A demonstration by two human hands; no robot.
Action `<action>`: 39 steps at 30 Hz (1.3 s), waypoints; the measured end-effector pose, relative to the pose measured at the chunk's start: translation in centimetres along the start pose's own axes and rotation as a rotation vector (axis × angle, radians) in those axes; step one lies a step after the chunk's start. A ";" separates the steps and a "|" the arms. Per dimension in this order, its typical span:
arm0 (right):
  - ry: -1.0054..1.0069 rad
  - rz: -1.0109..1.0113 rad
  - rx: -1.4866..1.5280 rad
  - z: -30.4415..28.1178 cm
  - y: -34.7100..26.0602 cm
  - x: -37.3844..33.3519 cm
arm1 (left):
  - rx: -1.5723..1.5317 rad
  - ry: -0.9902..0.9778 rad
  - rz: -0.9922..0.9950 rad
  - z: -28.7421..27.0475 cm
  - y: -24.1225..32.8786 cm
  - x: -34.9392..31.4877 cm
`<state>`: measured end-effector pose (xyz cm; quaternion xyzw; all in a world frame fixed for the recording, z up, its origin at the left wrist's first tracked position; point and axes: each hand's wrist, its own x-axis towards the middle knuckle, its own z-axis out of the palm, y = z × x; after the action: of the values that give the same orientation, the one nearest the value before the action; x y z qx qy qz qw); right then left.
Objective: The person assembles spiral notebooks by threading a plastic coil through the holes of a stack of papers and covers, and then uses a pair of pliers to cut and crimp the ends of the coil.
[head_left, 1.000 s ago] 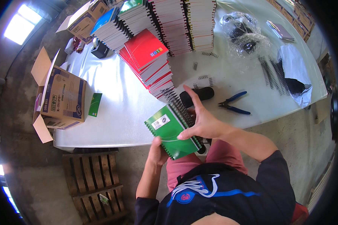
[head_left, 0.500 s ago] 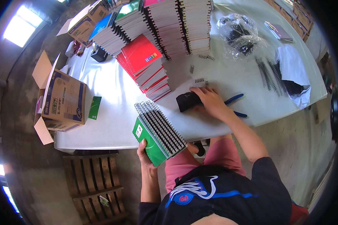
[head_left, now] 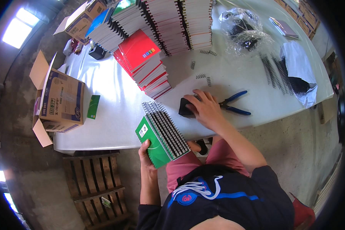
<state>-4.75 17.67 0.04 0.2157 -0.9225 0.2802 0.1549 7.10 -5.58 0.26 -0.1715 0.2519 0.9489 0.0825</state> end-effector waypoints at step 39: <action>-0.339 -0.551 0.013 -1.4 3.0 4.8 | -0.043 -0.005 -0.010 -0.9 0.2 -0.3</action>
<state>-10.07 19.21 1.77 0.5018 -0.8403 0.1939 0.0674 7.56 -6.25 -0.24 -0.1720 0.2303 0.9541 0.0843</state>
